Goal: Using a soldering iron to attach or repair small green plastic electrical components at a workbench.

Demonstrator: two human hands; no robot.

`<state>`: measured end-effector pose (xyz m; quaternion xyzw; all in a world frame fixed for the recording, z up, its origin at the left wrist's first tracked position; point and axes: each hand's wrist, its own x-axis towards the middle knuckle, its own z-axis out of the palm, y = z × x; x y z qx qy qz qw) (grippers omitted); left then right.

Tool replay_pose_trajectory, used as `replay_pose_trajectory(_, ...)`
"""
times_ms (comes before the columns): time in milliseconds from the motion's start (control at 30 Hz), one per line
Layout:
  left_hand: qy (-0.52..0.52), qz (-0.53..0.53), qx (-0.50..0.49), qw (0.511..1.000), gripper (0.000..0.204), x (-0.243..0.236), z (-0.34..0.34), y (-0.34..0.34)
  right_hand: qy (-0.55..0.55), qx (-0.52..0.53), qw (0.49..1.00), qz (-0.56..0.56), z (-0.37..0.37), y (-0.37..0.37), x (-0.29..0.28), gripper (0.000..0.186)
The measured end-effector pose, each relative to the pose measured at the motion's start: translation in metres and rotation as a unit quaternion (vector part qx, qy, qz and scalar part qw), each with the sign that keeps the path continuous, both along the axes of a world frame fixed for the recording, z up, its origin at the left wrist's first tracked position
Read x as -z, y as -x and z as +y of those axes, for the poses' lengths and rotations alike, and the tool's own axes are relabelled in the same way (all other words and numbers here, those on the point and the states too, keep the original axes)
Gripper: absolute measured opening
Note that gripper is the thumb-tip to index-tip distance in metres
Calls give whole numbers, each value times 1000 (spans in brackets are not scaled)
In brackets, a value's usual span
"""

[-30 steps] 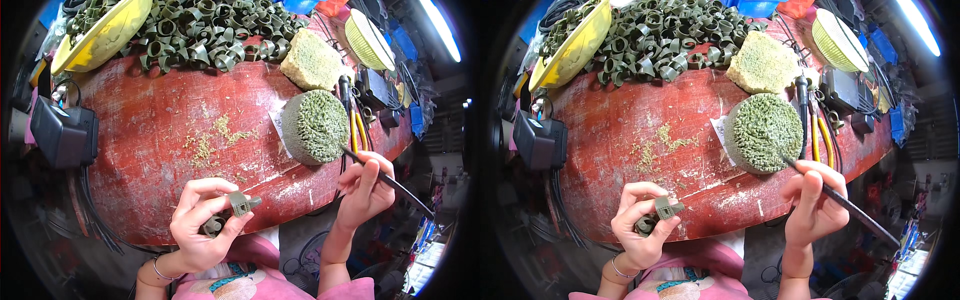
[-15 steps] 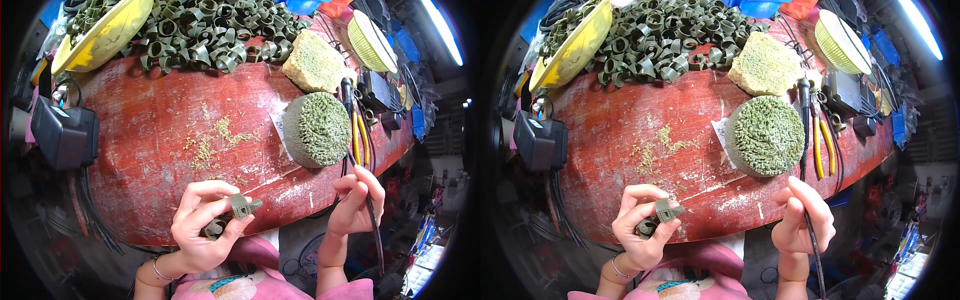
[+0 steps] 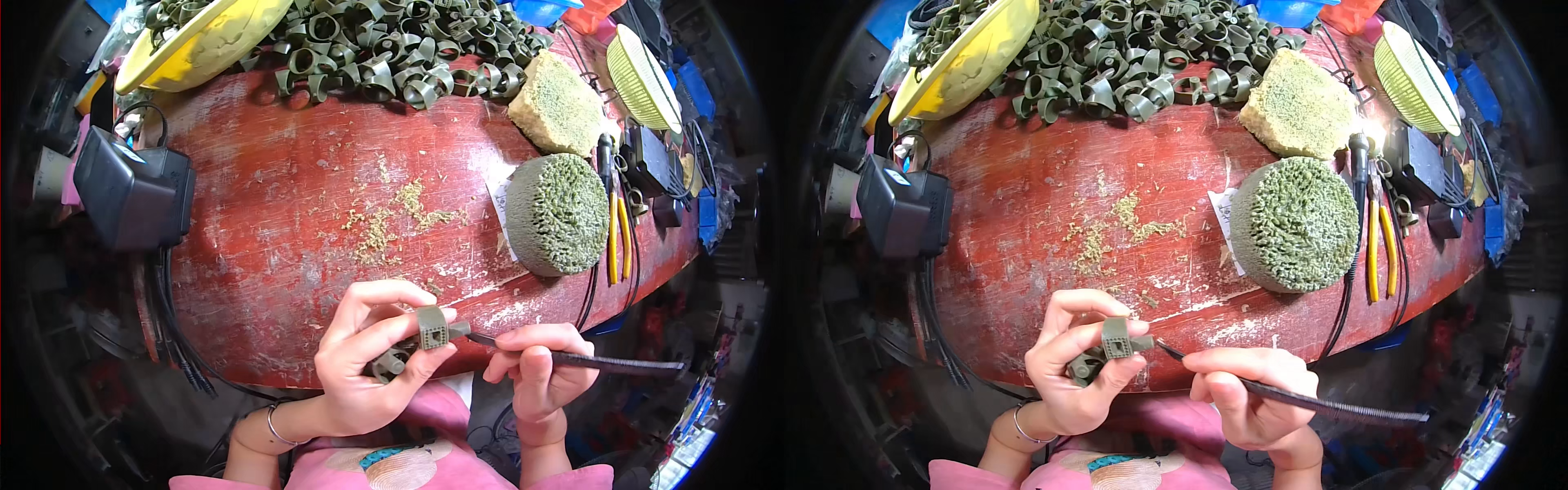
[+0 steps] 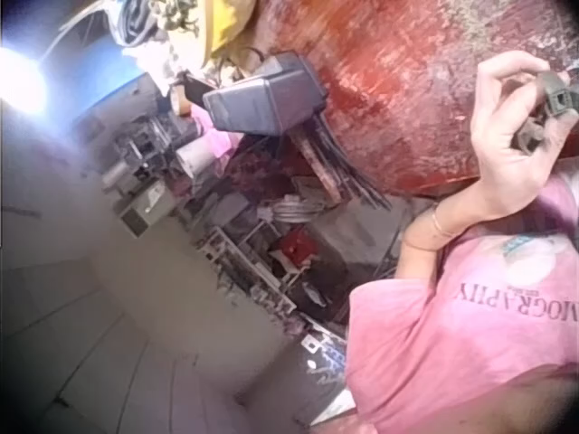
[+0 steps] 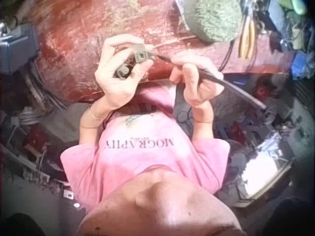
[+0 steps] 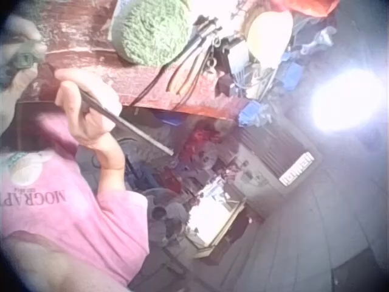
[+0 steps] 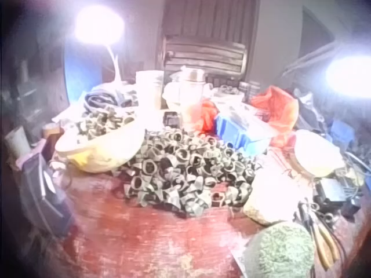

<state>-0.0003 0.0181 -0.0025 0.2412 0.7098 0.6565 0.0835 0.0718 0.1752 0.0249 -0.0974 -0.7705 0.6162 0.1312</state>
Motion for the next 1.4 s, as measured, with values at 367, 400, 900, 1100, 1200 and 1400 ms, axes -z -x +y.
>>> replay_pose_trajectory(367,-7,-65,34,997,21,-1,-1,-1,15,-94,995,29,5,24,-3,16)
replay_pose_trajectory(400,-12,-59,35,998,20,0,-1,0,15,-106,994,35,5,26,-3,15)
replay_pose_trajectory(900,-41,-101,9,994,12,0,0,-2,98,80,992,8,8,14,-11,51)
replay_pose_trajectory(1100,10,-82,4,997,26,0,4,-1,53,50,997,20,6,12,-5,46)
replay_pose_trajectory(1200,26,-64,2,998,31,-3,6,-1,-32,63,996,57,1,4,5,42)
replay_pose_trajectory(1400,24,-4,-14,1000,32,2,10,-6,-94,-69,981,155,-6,1,-2,19)
